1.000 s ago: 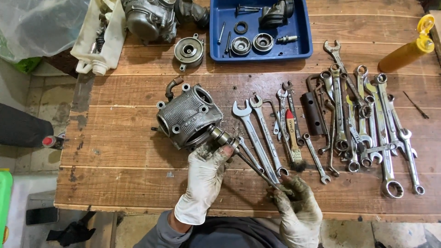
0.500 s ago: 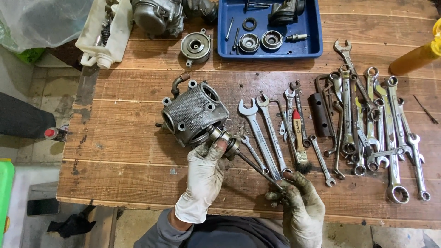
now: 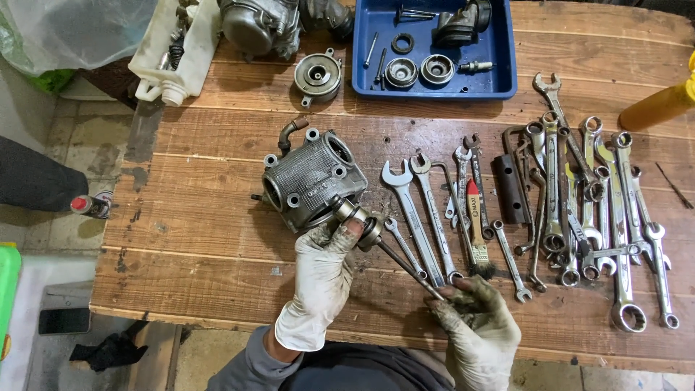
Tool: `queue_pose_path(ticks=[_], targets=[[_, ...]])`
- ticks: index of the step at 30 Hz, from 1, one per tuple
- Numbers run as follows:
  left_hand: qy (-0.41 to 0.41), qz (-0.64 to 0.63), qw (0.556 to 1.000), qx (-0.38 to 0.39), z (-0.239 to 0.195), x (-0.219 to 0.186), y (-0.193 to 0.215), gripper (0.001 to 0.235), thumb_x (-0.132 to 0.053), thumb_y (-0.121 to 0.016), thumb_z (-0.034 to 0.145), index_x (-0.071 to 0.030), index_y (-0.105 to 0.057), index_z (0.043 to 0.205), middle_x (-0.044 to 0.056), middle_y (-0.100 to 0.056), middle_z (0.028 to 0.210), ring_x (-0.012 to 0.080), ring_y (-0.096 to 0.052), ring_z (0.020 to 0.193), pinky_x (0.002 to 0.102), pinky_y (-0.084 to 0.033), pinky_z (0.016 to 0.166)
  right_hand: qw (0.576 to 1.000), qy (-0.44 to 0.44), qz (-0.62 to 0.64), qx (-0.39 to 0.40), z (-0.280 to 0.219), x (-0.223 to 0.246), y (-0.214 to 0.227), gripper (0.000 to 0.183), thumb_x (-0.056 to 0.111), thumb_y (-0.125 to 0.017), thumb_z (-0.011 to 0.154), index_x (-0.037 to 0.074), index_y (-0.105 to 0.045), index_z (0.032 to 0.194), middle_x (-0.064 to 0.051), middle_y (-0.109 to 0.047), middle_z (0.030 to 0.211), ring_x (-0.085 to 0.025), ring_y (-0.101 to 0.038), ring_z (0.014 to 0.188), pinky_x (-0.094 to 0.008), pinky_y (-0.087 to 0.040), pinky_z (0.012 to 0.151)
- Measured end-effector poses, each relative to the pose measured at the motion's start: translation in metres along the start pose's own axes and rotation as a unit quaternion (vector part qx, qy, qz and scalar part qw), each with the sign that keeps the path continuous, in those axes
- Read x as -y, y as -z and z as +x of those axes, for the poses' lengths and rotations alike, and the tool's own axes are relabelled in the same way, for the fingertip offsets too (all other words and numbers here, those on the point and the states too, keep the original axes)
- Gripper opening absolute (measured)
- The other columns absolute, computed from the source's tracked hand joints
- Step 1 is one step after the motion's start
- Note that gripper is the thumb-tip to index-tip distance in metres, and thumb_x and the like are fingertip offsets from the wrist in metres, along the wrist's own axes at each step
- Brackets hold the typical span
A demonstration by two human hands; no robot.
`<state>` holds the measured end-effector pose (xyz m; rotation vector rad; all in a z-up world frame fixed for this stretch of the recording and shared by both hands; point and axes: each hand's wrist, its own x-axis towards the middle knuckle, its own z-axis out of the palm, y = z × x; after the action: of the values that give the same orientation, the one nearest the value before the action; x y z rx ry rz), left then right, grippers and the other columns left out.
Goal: Applying lubricant to motorcycle engine components and inspecting the assembly on a workbench.
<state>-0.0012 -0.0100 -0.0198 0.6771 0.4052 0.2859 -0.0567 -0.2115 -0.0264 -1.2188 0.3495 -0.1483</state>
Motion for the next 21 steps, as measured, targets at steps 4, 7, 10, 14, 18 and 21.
queue_pose_path(ticks=[4, 7, 10, 14, 18, 21], targets=[[0.006, 0.019, 1.000, -0.022, 0.001, -0.005, -0.002, 0.039, 0.003, -0.078, 0.084, 0.000, -0.071, 0.122, 0.014, -0.077, 0.112, 0.0294, -0.075, 0.094, 0.034, -0.059, 0.062, 0.997, 0.068, -0.023, -0.039, -0.002, -0.009, 0.000, 0.055, -0.012, -0.081, 0.064, -0.001, -0.066, 0.116, -0.015, -0.073, 0.109, -0.021, -0.076, 0.087, -0.038, -0.068, 0.086], [-0.004, -0.018, 0.999, -0.033, 0.003, -0.006, -0.003, 0.049, 0.004, -0.078, 0.081, -0.001, -0.067, 0.128, 0.014, -0.074, 0.122, 0.0303, -0.072, 0.110, 0.048, -0.061, 0.097, 0.994, 0.046, -0.058, -0.079, -0.002, -0.002, -0.007, 0.047, -0.010, -0.083, 0.066, -0.002, -0.067, 0.110, -0.020, -0.073, 0.093, -0.021, -0.074, 0.082, -0.035, -0.067, 0.082], [-0.032, 0.020, 0.999, -0.009, 0.003, -0.007, -0.004, 0.045, 0.004, -0.078, 0.083, 0.001, -0.069, 0.127, 0.013, -0.075, 0.123, 0.0258, -0.072, 0.107, 0.043, -0.061, 0.097, 0.991, 0.074, -0.066, -0.091, 0.000, 0.000, -0.012, 0.042, -0.010, -0.081, 0.070, -0.003, -0.067, 0.109, -0.019, -0.073, 0.091, -0.020, -0.073, 0.079, -0.031, -0.064, 0.075], [-0.020, 0.046, 0.999, -0.014, 0.005, -0.002, 0.002, 0.041, 0.002, -0.080, 0.081, 0.002, -0.073, 0.121, 0.013, -0.077, 0.117, 0.0245, -0.074, 0.105, 0.043, -0.061, 0.100, 0.994, 0.095, -0.060, -0.011, 0.015, 0.003, -0.001, 0.054, -0.004, -0.082, 0.073, 0.002, -0.066, 0.124, -0.015, -0.073, 0.116, -0.020, -0.075, 0.093, -0.033, -0.068, 0.089], [-0.012, 0.064, 0.997, 0.032, -0.002, -0.005, -0.004, 0.034, 0.002, -0.082, 0.080, 0.001, -0.072, 0.113, 0.012, -0.077, 0.104, 0.0256, -0.073, 0.089, 0.043, -0.063, 0.085, 0.891, 0.304, -0.292, 0.167, 0.046, -0.002, 0.011, 0.055, 0.012, -0.077, 0.092, 0.011, -0.056, 0.143, -0.005, -0.075, 0.125, -0.013, -0.073, 0.104, -0.028, -0.060, 0.099], [0.042, 0.072, 0.996, 0.036, -0.005, -0.007, -0.005, 0.027, 0.002, -0.081, 0.081, 0.004, -0.074, 0.107, 0.013, -0.077, 0.096, 0.0274, -0.074, 0.077, 0.043, -0.069, 0.070, 0.717, 0.492, -0.467, 0.159, 0.095, -0.026, 0.030, 0.068, 0.027, -0.075, 0.098, 0.011, -0.041, 0.154, -0.006, -0.072, 0.132, -0.012, -0.066, 0.103, -0.031, -0.051, 0.090]])
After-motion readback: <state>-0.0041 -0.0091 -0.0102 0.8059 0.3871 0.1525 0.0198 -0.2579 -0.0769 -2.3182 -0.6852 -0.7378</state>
